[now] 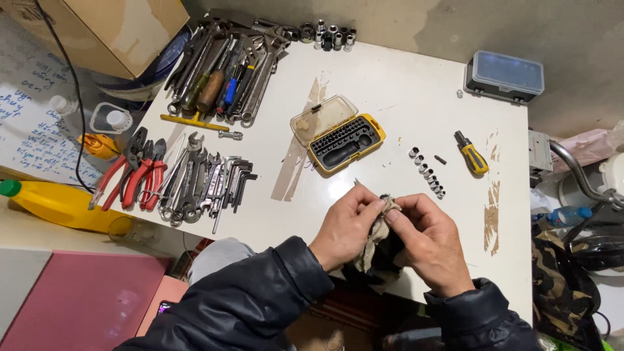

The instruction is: The person cleans small metal parts using a cloth, wiping them repeatedly while seated at a workbench. They handle the parts one at a time, turning them over to wipe different sides.

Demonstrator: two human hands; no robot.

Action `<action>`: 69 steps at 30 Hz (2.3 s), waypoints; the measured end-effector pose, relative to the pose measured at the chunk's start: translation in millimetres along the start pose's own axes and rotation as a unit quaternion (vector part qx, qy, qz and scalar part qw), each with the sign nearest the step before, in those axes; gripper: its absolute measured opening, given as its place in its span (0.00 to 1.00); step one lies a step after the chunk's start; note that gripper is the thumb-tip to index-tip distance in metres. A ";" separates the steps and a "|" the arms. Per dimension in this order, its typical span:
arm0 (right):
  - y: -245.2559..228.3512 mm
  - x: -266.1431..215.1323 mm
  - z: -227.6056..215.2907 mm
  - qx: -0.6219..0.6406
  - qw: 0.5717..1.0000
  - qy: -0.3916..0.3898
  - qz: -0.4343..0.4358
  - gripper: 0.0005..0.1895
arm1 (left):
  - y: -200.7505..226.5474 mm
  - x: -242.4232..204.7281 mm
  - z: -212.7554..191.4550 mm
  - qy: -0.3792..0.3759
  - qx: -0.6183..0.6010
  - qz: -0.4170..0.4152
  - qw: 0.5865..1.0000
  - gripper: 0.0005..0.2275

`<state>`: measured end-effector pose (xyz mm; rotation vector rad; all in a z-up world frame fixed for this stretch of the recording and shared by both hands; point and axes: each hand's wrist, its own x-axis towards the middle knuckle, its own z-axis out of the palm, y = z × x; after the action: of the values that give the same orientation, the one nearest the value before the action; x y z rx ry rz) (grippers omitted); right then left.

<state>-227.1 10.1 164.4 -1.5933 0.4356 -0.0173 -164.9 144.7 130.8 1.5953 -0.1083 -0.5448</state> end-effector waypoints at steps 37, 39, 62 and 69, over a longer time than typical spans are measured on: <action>40.4 -13.2 -26.2 -0.186 0.962 0.094 -0.175 0.07 | 17.9 1.3 20.7 -0.098 -0.131 -0.137 0.977 0.06; 40.5 -14.0 -20.9 -0.369 0.857 0.088 -0.350 0.05 | 17.4 1.8 13.5 -0.131 -0.187 -0.226 0.947 0.10; 15.0 8.9 -11.3 0.098 0.975 0.135 -0.146 0.06 | -2.1 19.7 -2.1 -0.022 -0.236 -0.013 0.971 0.13; 1.4 -1.8 5.3 -0.211 0.921 0.119 -0.306 0.09 | -5.1 20.3 -1.3 -0.063 -0.266 -0.062 0.960 0.11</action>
<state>-227.7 15.6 163.1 -2.1124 0.1091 -0.6392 -147.8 138.5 120.3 1.0463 0.0443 -0.7058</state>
